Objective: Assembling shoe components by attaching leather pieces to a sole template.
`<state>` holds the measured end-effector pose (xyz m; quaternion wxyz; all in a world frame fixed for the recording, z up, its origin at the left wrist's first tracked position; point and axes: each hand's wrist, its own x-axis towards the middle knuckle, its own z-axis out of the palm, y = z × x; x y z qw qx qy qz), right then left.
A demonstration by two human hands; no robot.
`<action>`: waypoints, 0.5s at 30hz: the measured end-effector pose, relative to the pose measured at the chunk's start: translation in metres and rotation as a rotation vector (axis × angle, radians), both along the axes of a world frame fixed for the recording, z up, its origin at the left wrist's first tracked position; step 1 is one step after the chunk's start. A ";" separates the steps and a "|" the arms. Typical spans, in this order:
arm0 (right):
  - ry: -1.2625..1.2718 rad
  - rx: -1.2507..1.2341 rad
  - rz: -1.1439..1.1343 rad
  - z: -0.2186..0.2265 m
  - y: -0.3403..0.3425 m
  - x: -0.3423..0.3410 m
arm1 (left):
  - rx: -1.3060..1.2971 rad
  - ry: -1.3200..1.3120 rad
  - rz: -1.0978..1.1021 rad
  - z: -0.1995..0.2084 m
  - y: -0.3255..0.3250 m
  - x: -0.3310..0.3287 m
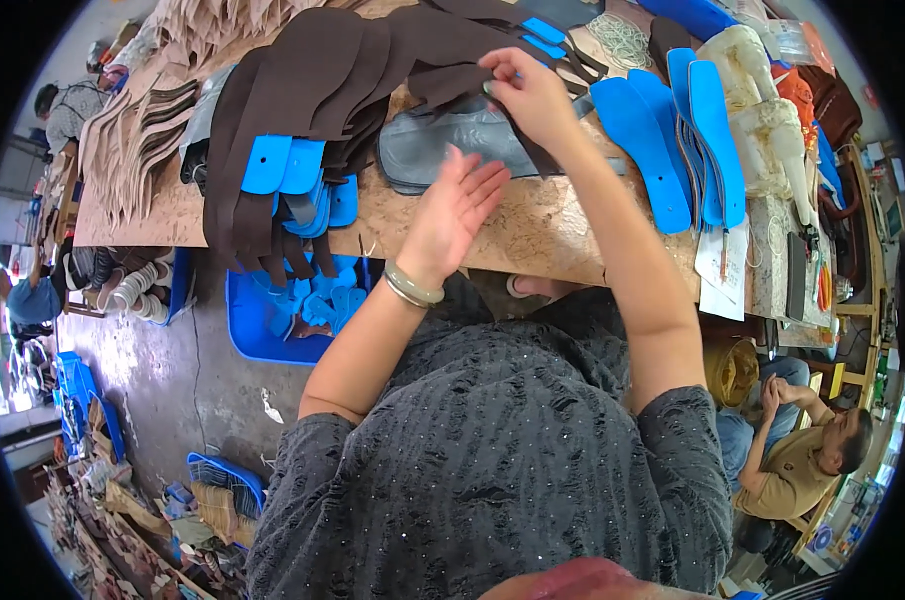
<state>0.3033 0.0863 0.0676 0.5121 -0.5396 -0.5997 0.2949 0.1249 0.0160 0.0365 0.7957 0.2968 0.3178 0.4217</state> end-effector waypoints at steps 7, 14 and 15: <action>0.375 -0.440 0.220 0.029 -0.153 0.029 | -0.026 -0.332 0.062 0.014 0.012 0.009; -0.180 -0.061 -0.222 0.030 -0.181 0.026 | 0.305 -0.014 -0.151 0.024 -0.031 0.040; 0.054 -0.137 -0.208 0.032 -0.175 0.018 | 0.394 0.048 -0.200 0.022 -0.035 0.042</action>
